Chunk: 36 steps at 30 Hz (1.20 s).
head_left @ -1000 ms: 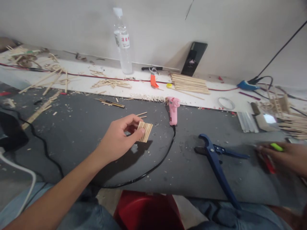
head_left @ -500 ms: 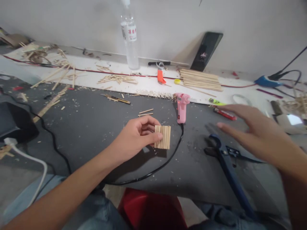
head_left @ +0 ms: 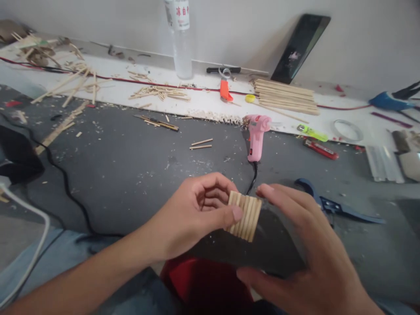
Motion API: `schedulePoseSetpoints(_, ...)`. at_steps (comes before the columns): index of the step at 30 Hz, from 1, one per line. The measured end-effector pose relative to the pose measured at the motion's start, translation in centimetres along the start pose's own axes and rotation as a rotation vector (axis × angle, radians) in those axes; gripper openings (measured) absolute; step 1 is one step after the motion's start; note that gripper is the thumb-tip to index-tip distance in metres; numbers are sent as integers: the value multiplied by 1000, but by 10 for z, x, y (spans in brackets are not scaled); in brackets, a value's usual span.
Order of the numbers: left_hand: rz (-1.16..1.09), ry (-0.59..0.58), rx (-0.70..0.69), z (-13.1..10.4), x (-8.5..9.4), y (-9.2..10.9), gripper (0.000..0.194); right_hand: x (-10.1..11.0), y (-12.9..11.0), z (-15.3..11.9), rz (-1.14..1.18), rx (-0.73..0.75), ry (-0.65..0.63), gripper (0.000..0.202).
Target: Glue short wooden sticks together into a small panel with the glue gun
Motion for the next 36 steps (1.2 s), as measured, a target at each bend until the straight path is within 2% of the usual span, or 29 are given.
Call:
schedulePoseSetpoints(2,101,-45,-66,-4,-2,3,24,1,4,-5,157,-76,-8,81)
schedulePoseSetpoints(4,121,-164,-59,-7,-5,4,19,1,6,-9,358,-158,-30,70)
schedulePoseSetpoints(6,3,-301,3,-7,-9,3,17,-1,6,-8,539,-208,-69,62)
schedulePoseSetpoints(8,-190,-386,53,-6,-12,0,19,-7,3,-4,712,-240,-126,57)
schedulePoseSetpoints(11,-448,-346,83,-3,-13,-6,22,-21,-4,1,982,-221,-200,50)
schedulePoseSetpoints(14,-596,-244,85,-3,-10,-9,23,-34,-6,2,1143,-164,-169,52)
schedulePoseSetpoints(16,-659,-243,78,-5,-9,-10,22,-39,-6,2,1110,-166,-122,54)
schedulePoseSetpoints(21,-743,-340,34,-5,-10,-9,15,-44,-6,4,887,-161,-59,65)
schedulePoseSetpoints(22,-750,-362,23,-5,-11,-8,14,-44,-6,4,823,-169,-15,68)
schedulePoseSetpoints(25,-744,-385,-21,-3,-12,-5,7,-37,-9,4,517,-181,353,66)
schedulePoseSetpoints(26,-738,-364,-32,-3,-13,-5,6,-33,-12,4,405,-144,456,59)
schedulePoseSetpoints(27,-732,-335,-43,-3,-13,-5,5,-31,-16,5,321,-84,503,49)
schedulePoseSetpoints(28,-728,-300,-52,-4,-13,-5,5,-29,-20,7,275,-21,491,38)
schedulePoseSetpoints(30,-724,-244,-58,-5,-13,-5,6,-30,-28,14,278,23,335,22)
schedulePoseSetpoints(33,-692,-187,-61,-7,-12,-4,7,-36,-35,23,383,-67,138,20)
schedulePoseSetpoints(36,-632,-137,-75,-8,-8,-3,10,-42,-40,28,443,-80,87,16)
Point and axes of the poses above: each hand's wrist, its own z-axis towards the middle knuckle, its own x-axis out of the back of the hand, y = z × x, the point moved 2 cm from there along z, towards the middle knuckle, and after that the axes turned 10 degrees about -z, right-handed, at the moved point
